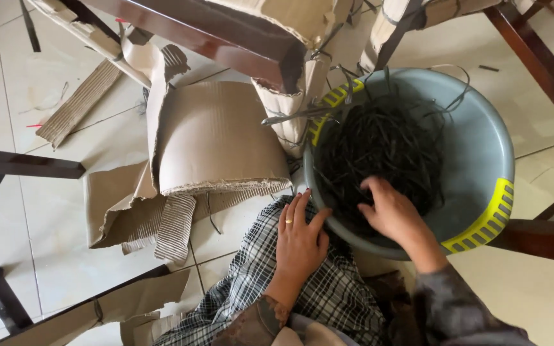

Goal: The person sits on the floor and wraps a corrugated cardboard strip around the leg of an overturned wooden chair. They secure the strip in place by tying it with a dark string, repeating the process to cover the leg.

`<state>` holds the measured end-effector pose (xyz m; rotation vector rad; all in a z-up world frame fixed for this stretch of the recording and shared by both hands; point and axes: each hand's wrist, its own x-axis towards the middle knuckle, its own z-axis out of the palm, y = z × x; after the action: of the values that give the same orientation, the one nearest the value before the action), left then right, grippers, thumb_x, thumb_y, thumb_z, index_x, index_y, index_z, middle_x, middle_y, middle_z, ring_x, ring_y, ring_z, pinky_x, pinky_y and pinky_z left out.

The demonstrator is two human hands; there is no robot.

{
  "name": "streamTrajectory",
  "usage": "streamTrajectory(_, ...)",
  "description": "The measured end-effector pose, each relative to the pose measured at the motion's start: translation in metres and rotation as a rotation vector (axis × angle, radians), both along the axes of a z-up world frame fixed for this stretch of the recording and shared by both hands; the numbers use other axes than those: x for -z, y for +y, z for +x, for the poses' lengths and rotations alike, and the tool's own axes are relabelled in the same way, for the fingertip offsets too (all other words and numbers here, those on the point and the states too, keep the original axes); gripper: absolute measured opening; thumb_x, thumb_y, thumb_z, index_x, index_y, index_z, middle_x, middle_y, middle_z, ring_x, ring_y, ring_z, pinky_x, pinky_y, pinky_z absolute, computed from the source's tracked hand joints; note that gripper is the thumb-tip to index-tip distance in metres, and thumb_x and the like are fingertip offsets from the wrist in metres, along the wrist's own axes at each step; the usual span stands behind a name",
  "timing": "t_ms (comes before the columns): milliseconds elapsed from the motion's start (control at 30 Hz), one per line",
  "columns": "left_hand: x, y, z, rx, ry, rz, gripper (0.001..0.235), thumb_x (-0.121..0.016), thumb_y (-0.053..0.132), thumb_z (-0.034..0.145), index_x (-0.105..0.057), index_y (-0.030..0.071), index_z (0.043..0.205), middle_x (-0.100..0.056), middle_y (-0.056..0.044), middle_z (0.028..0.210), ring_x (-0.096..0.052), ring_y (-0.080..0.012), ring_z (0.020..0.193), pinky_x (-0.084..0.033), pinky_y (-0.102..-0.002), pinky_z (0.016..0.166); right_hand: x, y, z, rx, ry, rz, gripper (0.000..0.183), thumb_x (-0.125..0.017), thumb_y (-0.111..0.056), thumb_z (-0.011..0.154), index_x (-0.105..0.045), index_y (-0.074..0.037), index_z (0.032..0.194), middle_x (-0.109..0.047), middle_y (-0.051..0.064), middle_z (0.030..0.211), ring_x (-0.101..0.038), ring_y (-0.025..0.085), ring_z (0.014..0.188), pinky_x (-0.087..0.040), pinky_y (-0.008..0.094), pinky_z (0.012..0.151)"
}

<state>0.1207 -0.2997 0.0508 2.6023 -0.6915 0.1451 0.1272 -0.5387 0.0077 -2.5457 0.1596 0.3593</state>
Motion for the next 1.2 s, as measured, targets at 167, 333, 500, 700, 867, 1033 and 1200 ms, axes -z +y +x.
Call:
streamTrajectory(167, -0.001, -0.001, 0.002, 0.005, 0.025, 0.059, 0.044, -0.062, 0.019, 0.083, -0.062, 0.027, 0.126, -0.041, -0.015, 0.154, -0.038, -0.0361, 0.146, -0.031, -0.053, 0.115, 0.036, 0.032, 0.042, -0.070, 0.256, 0.022, 0.083, -0.074, -0.019, 0.085, -0.035, -0.024, 0.158, -0.054, 0.027, 0.142, -0.063, 0.046, 0.126, -0.054, 0.055, 0.103)
streamTrajectory(333, 0.006, 0.003, -0.002, -0.002, 0.043, 0.054, 0.049, -0.061, 0.019, 0.084, -0.059, 0.027, 0.133, -0.040, -0.017, 0.154, -0.040, -0.0363, 0.145, -0.034, -0.052, 0.113, 0.055, 0.049, 0.021, 0.091, 0.014, 0.083, 0.032, -0.060, -0.022, 0.097, -0.070, -0.011, 0.125, -0.073, 0.023, 0.110, -0.074, 0.041, 0.101, -0.062, 0.045, 0.085)
streamTrajectory(500, -0.024, 0.017, -0.006, -0.016, 0.185, -0.530, 0.072, -0.069, 0.004, 0.083, -0.036, 0.000, 0.147, -0.035, -0.028, 0.156, -0.048, -0.0481, 0.135, -0.046, -0.056, 0.105, -0.054, 0.082, 0.003, -0.005, -0.641, 0.091, 0.013, -0.063, 0.000, 0.095, -0.075, -0.004, 0.093, -0.074, 0.010, 0.095, -0.074, 0.031, 0.089, -0.061, 0.037, 0.076)
streamTrajectory(700, -0.007, 0.065, -0.029, -0.135, 0.376, -1.258, 0.082, -0.056, -0.015, 0.075, -0.037, -0.001, 0.153, -0.061, -0.012, 0.120, -0.062, -0.0199, 0.112, -0.049, -0.040, 0.105, -0.076, 0.171, -0.010, -0.285, -0.735, 0.285, 0.023, -0.061, -0.007, 0.093, -0.073, -0.015, 0.112, -0.070, 0.008, 0.103, -0.071, 0.029, 0.099, -0.059, 0.037, 0.087)
streamTrajectory(867, 0.013, 0.142, -0.059, -0.196, 0.298, -1.472, 0.072, -0.043, -0.018, 0.074, -0.047, -0.005, 0.145, -0.056, -0.022, 0.143, -0.058, -0.0208, 0.117, -0.050, -0.038, 0.100, -0.029, 0.251, -0.017, -0.492, -0.649, 0.434, 0.022, -0.061, -0.008, 0.095, -0.074, -0.012, 0.113, -0.070, 0.011, 0.101, -0.071, 0.034, 0.099, -0.059, 0.040, 0.086)
streamTrajectory(1033, 0.019, 0.224, -0.095, -0.405, 0.062, -1.286, 0.014, -0.051, 0.000, 0.105, -0.062, -0.003, 0.097, -0.069, -0.026, 0.125, -0.054, -0.0397, 0.136, -0.033, -0.054, 0.116, -0.012, 0.335, -0.035, -0.700, -0.581, 0.516, 0.014, -0.061, -0.011, 0.098, -0.074, -0.011, 0.105, -0.073, 0.008, 0.107, -0.072, 0.028, 0.104, -0.059, 0.034, 0.089)
streamTrajectory(1200, 0.001, 0.275, -0.121, -0.781, 0.141, -1.020, 0.016, -0.070, 0.015, 0.098, -0.079, 0.003, 0.102, -0.069, -0.020, 0.127, -0.062, -0.0392, 0.126, -0.051, -0.049, 0.104, 0.017, 0.366, -0.048, -0.800, -0.278, 0.182, 0.031, -0.066, -0.027, 0.090, -0.074, -0.005, 0.111, -0.071, 0.020, 0.115, -0.072, 0.042, 0.099, -0.061, 0.051, 0.083)
